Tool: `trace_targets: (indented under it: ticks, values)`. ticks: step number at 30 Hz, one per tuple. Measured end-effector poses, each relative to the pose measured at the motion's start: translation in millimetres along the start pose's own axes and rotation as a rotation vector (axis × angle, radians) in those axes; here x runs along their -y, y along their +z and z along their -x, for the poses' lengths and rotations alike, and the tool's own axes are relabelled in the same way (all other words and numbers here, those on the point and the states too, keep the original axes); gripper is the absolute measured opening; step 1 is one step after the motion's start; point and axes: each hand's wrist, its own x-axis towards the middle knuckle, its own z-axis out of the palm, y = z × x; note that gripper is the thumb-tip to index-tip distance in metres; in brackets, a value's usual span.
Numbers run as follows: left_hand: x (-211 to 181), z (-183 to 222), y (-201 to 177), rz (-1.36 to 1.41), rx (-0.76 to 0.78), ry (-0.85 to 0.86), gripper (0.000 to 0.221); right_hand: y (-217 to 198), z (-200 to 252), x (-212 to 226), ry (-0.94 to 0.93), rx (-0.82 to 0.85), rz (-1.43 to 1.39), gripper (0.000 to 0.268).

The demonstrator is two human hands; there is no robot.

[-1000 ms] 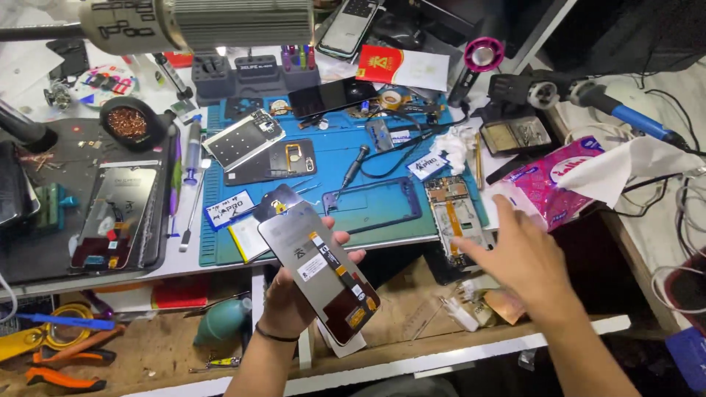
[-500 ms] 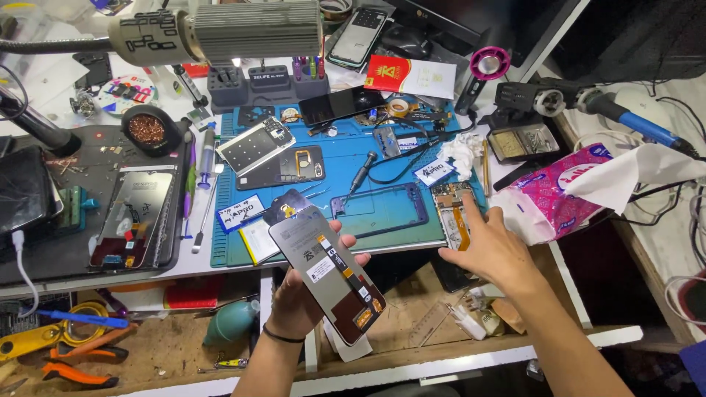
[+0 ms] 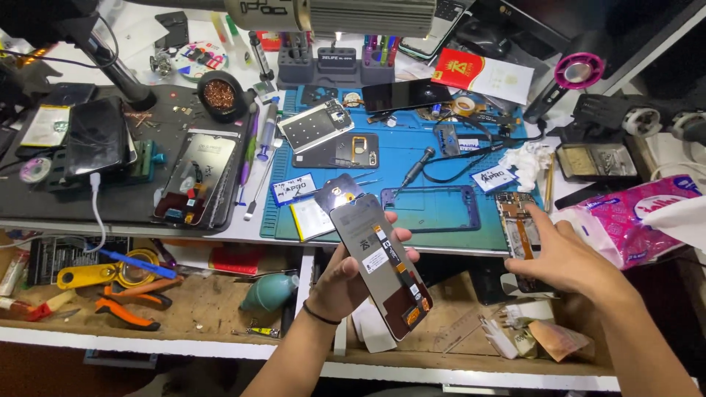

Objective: Repairing a mobile phone by cleaning the screen and preparing components for assembly

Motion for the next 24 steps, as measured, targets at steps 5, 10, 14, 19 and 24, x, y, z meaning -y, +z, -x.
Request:
trace_targets:
  ticks: [5, 10, 14, 19, 24]
  values:
    - [-1.0, -0.7, 0.2, -0.021, -0.012, -0.040, 0.100, -1.9, 10.6, -13.2, -0.034, -0.022, -0.159, 0.115]
    - [5.3, -17.0, 8.8, -0.125, -0.037, -0.082, 0.105, -20.0, 49.1, -10.3, -0.078, -0.037, -0.415, 0.114]
    - [-1.6, -38.2, 50.4, -0.352, -0.080, -0.153, 0.097, -16.0, 58.6, -26.0, -0.380, 0.006, -0.791, 0.119]
    - [-21.3, -56.5, 120.0, -0.667, -0.109, -0.262, 0.105, -13.8, 49.3, -54.9, -1.003, 0.120, -0.973, 0.115]
    - [-32.3, -55.3, 159.6, -0.736, -0.047, -0.218, 0.071, -23.0, 51.1, -66.8, -0.655, -0.139, -0.953, 0.128]
